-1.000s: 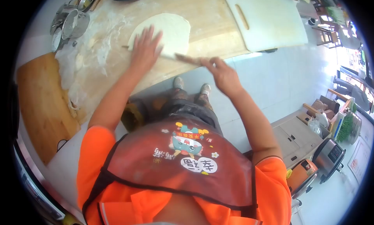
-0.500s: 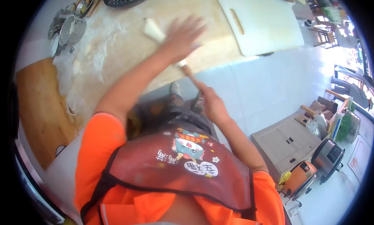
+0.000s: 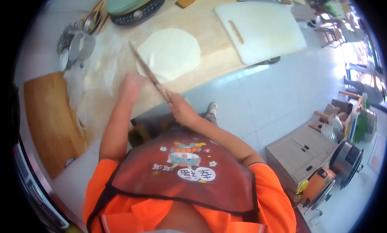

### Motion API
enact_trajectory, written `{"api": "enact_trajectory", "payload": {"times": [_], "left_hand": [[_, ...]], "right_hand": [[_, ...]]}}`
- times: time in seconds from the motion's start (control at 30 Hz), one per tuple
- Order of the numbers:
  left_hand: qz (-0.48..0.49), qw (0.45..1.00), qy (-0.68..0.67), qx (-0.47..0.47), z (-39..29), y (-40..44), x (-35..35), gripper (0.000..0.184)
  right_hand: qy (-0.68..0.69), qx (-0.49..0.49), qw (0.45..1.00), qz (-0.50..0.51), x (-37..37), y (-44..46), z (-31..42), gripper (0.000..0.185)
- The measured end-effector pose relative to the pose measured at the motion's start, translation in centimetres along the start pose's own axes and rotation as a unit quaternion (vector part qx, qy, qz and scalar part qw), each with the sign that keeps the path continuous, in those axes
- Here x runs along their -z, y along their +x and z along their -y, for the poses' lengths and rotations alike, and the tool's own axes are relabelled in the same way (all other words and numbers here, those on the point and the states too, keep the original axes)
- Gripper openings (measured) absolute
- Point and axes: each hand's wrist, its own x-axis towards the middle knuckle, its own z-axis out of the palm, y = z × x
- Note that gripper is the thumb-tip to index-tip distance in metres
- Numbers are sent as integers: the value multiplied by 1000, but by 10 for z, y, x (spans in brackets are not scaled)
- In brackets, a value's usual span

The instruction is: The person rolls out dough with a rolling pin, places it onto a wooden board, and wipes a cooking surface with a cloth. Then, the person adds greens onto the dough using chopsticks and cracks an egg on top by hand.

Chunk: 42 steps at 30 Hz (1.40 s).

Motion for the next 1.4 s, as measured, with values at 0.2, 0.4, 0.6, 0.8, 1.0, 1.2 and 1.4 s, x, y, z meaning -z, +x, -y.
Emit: {"api": "enact_trajectory", "payload": {"times": [0.2,0.4,0.6,0.8,1.0,1.2,1.4], "left_hand": [[40,969,199,-143,9,38,23,49],[28,563,649,-511,-23,34,-75,65],[45,515,803,-295,-22,-20,-146,63],[-38,491,721,-488,-8,-15,-145,65],[-257,678,598,-341,12,64,-77,55],[-233,735,584,-254,19,14,-88,48],[-193,782,547,-229,24,7,-79,45]], "right_hand": [[-380,187,882,-209,139,15,-32,46],[-468,245,833,-166,146,21,-25,38],[-383,215,852,-286,163,-20,-8,18],[-341,69,869,-352,214,-126,-95,13],[-394,108,877,-252,256,-146,-102,28],[-400,246,869,-159,238,-54,-58,54],[-468,232,848,-86,192,0,-29,68]]}}
